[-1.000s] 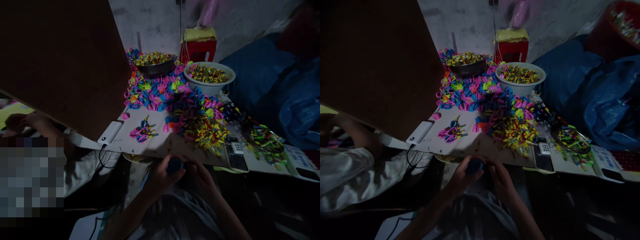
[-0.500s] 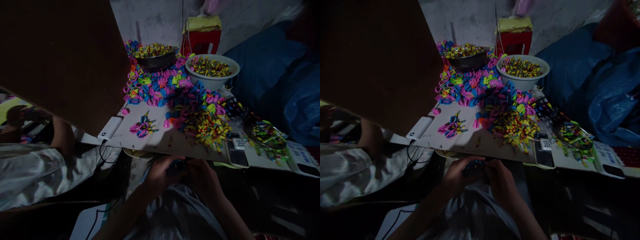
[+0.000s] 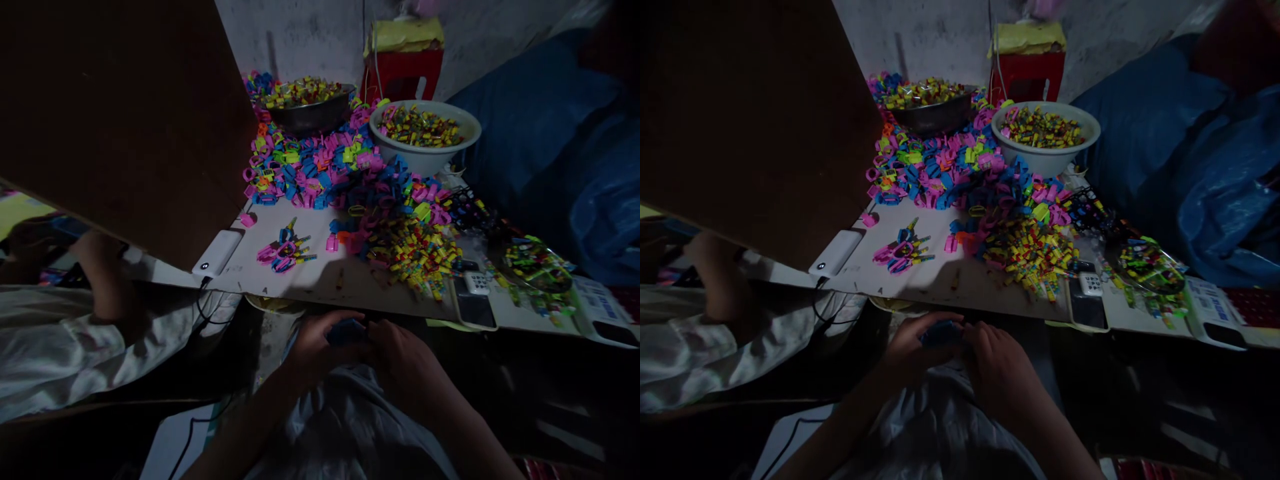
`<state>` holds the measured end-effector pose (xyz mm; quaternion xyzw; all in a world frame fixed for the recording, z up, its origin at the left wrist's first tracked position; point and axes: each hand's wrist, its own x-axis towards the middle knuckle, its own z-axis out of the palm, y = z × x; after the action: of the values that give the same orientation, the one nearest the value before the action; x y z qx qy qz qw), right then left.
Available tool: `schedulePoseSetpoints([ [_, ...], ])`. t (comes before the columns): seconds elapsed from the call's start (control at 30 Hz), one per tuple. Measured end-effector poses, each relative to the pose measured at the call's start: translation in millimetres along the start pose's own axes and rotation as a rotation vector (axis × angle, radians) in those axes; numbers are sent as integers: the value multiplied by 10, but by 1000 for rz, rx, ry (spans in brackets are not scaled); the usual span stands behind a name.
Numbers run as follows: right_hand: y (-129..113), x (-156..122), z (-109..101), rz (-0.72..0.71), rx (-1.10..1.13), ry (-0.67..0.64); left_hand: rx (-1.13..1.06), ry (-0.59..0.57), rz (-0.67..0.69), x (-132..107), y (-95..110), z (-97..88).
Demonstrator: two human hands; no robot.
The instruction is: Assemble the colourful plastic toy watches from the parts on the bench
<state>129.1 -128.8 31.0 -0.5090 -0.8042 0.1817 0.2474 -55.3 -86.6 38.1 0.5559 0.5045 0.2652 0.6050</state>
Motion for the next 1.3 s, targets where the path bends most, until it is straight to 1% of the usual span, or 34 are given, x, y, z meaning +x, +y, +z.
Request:
schedulePoseSetpoints([
  [0.1,-2,-49,70,-26,-196,-76,5,-133,-55,18,-121,-17],
  [0.17,1,-93,148,-50,-246,-129,52,-217,-63,32,-215,-24],
  [0.23,18,-114,235,-62,-244,-163,79,-251,-80,46,-287,-34],
  [0.3,79,-81,304,-36,-211,-170,122,-233,-60,71,-320,-68],
  [0.33,137,-39,326,-9,-195,-159,161,-195,-25,94,-321,-103],
  [0.37,215,17,340,28,-190,-136,214,-131,20,129,-314,-154],
  [0.43,426,160,348,111,-227,-46,341,47,114,241,-279,-313],
  [0.5,673,304,357,179,-301,71,488,252,195,407,-233,-539],
  [0.57,892,411,394,215,-360,117,665,435,241,605,-195,-796],
  [0.63,1033,466,457,226,-419,113,848,584,219,802,-182,-1034],
  [0.7,1087,480,529,213,-476,99,995,682,159,971,-203,-1212],
  [0.73,1088,480,560,202,-504,92,1050,704,125,1041,-224,-1274],
  [0.8,1063,479,607,187,-557,73,1126,692,54,1148,-268,-1343],
  [0.9,1016,498,643,178,-579,42,1174,667,-75,1259,-297,-1317],
  [0.97,1007,521,654,169,-541,45,1195,687,-82,1335,-280,-1215],
  [1.03,1015,543,661,168,-472,72,1206,670,16,1437,-252,-1056],
  [1.1,1029,553,663,171,-375,113,1157,596,136,1572,-231,-867],
  [1.13,1033,552,662,175,-317,133,1117,560,175,1646,-227,-777],
  [1.23,1018,514,649,240,-118,218,1010,519,216,1835,-224,-578],
  [1.3,990,460,633,295,21,281,965,516,248,1884,-216,-531],
])
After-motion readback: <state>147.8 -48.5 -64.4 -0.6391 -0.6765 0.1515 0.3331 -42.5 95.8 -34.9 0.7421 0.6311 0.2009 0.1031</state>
